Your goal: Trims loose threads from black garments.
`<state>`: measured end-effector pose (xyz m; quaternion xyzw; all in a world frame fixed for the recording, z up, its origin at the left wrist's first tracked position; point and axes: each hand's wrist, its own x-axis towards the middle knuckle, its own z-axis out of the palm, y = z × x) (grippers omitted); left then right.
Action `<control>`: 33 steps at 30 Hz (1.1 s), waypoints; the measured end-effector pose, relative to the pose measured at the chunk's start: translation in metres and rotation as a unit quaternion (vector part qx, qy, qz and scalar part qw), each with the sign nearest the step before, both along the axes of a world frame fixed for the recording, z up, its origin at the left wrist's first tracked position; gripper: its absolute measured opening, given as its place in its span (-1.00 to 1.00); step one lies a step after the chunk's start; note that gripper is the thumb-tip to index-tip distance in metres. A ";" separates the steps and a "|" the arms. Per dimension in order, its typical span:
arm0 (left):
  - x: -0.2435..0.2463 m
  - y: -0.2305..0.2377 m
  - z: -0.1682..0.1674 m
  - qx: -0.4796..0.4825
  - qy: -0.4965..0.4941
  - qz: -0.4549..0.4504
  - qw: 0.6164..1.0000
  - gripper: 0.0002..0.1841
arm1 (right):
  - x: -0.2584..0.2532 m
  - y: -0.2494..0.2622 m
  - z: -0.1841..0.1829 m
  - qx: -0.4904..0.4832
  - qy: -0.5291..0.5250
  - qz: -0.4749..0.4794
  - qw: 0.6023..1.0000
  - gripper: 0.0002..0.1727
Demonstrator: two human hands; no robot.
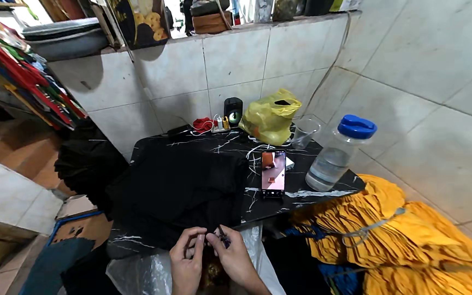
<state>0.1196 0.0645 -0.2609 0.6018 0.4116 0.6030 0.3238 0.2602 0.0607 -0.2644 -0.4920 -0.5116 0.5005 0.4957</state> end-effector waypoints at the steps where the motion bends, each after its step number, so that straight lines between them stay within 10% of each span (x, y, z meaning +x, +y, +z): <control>1: 0.001 0.000 0.000 -0.004 -0.007 0.009 1.000 -0.82 | -0.001 -0.001 0.000 0.005 0.003 0.006 1.000 -0.72; 13: -0.001 -0.001 0.004 -0.019 -0.032 -0.014 0.999 -0.81 | 0.001 -0.001 0.003 0.033 -0.012 -0.014 0.999 -0.72; 20: -0.007 0.005 -0.015 0.082 0.153 0.012 0.985 -0.82 | 0.007 -0.009 0.009 0.076 -0.169 0.002 0.983 -0.78; 33: -0.012 0.005 -0.005 -0.002 -0.032 0.002 0.999 -0.88 | 0.034 -0.003 -0.004 0.187 -0.259 0.009 0.948 -0.51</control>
